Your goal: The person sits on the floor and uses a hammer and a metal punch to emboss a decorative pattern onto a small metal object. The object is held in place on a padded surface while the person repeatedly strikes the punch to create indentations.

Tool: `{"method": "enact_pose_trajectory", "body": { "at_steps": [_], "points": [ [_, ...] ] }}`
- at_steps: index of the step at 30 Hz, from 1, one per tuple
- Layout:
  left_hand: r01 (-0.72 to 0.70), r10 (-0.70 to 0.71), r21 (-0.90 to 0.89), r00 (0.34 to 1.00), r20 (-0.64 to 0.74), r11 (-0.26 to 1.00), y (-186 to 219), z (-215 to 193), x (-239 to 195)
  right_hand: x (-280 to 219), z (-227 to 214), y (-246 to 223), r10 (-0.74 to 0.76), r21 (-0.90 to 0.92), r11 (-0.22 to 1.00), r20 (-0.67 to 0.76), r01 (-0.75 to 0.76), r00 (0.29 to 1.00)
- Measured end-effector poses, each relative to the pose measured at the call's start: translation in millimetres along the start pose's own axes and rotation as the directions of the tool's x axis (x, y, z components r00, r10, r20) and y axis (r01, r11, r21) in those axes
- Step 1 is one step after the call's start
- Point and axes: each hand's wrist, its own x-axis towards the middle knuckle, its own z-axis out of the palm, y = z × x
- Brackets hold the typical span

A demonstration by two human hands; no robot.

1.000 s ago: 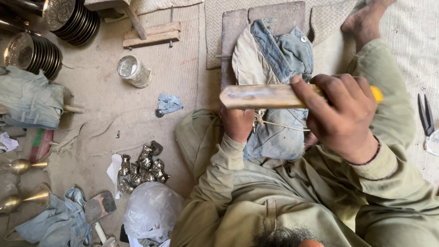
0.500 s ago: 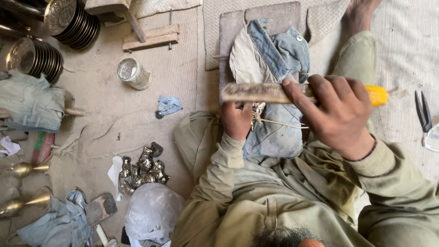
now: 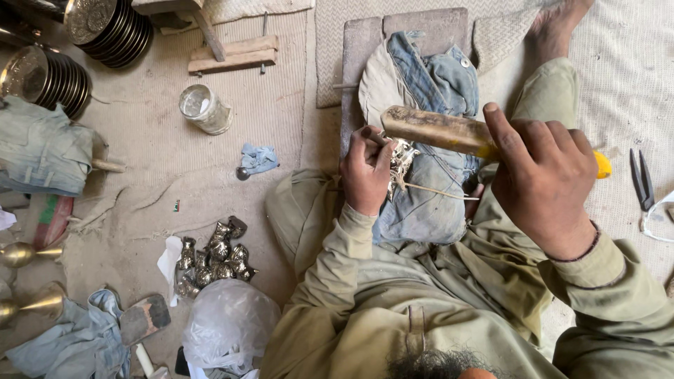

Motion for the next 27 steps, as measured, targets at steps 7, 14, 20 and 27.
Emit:
{"method": "enact_pose_trajectory", "body": {
  "at_steps": [7, 14, 20, 27],
  "points": [
    [-0.019, 0.016, 0.196, 1.000, 0.016, 0.980, 12, -2, 8, 10, 4, 5, -0.105, 0.023, 0.994, -0.011, 0.106, 0.994],
    [-0.070, 0.068, 0.137, 0.997, 0.026, 0.988, 1, -3, 5, 9, 14, 6, -0.131, -0.077, 0.988, 0.047, 0.134, 0.990],
    [-0.104, 0.097, 0.191, 0.994, 0.045, 0.976, -7, -5, 1, 13, 7, -4, -0.159, -0.154, 0.974, 0.047, 0.164, 0.986],
    [-0.160, 0.155, 0.241, 0.987, 0.041, 0.957, -9, -5, 3, 15, 2, -8, -0.172, -0.196, 0.964, 0.054, 0.179, 0.984]
  ]
}}
